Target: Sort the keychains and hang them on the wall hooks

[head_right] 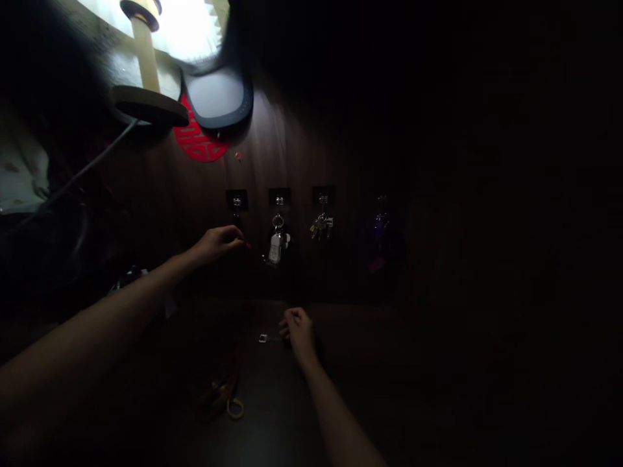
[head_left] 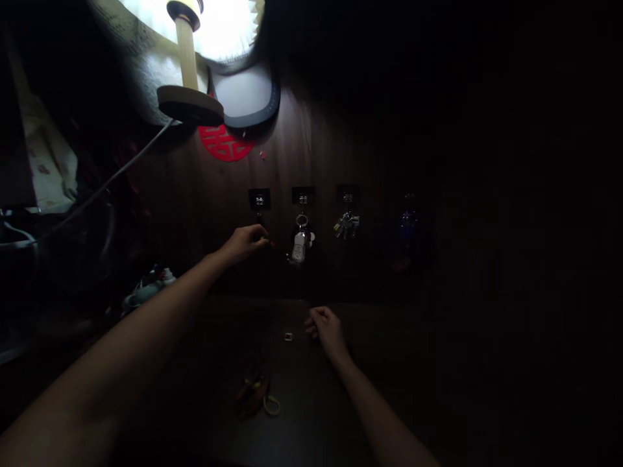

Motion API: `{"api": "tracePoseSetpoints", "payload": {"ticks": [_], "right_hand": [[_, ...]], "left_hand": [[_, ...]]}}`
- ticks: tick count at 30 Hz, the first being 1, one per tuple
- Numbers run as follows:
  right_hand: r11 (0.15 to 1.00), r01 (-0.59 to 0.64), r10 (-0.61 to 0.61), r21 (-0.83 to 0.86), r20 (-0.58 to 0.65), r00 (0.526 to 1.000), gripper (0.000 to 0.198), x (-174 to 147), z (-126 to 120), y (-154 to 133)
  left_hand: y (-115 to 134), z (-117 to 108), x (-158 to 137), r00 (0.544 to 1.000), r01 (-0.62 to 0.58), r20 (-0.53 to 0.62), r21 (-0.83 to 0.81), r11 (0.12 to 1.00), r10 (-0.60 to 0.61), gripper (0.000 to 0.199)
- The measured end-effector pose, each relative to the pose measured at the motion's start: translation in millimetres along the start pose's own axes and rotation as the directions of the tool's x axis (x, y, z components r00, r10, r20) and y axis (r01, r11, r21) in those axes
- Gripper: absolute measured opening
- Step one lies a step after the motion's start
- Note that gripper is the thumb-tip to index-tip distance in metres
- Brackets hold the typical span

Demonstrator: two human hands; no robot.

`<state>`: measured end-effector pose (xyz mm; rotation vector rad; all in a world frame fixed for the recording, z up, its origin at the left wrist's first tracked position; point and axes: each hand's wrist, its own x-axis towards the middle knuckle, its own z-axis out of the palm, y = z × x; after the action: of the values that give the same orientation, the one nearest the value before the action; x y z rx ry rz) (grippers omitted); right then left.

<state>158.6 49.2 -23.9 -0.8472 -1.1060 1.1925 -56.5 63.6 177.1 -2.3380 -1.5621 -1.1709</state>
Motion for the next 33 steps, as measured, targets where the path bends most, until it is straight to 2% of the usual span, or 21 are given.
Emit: {"api": "tracePoseSetpoints", "payload": {"ticks": [3, 8, 14, 19, 22, 25, 29, 33], "right_hand": [[1.000, 0.007, -0.006, -0.022, 0.029, 1.000, 0.035, -0.6, -1.1, 1.7], [0.998, -0.005, 0.008, -0.060, 0.054, 0.999, 0.032, -1.7, -1.2, 2.0], [0.997, -0.005, 0.010, -0.082, 0.059, 0.998, 0.032, -1.0, -0.1, 3.9], [0.992, 0.005, 0.005, -0.128, 0.077, 0.997, 0.031, -0.7, -0.5, 4.6], [0.988, 0.015, -0.002, -0.155, 0.086, 0.996, 0.031, -0.5, 0.0, 4.6], [0.986, 0.020, -0.005, -0.168, 0.092, 0.996, 0.031, -0.5, 1.0, 4.3], [0.983, 0.018, 0.000, -0.182, 0.100, 0.995, 0.032, -1.1, 2.1, 3.1], [0.982, 0.026, -0.006, -0.185, 0.109, 0.994, 0.033, -1.5, 2.4, 2.3]], "left_hand": [[1.8, -4.7, 18.7, 0.999, -0.015, -0.045, 0.024, 1.000, 0.016, 0.014], [-0.5, -14.1, 53.5, 0.988, -0.132, -0.061, 0.164, 0.978, 0.144, 0.013], [-6.3, -29.0, 78.2, 0.982, -0.103, -0.125, 0.262, 0.960, 0.139, 0.016], [-11.4, -27.4, 71.1, 0.970, 0.052, -0.244, 0.168, 0.985, -0.010, 0.022], [-14.8, -21.9, 59.1, 0.936, 0.196, -0.318, 0.116, 0.974, -0.151, 0.020], [-17.6, -14.9, 46.9, 0.900, 0.292, -0.355, 0.053, 0.955, -0.255, 0.015], [-20.9, -1.2, 33.0, 0.868, 0.338, -0.368, -0.051, 0.940, -0.332, 0.013], [-24.0, 17.9, 21.5, 0.846, 0.323, -0.383, -0.186, 0.928, -0.371, 0.017]]}}
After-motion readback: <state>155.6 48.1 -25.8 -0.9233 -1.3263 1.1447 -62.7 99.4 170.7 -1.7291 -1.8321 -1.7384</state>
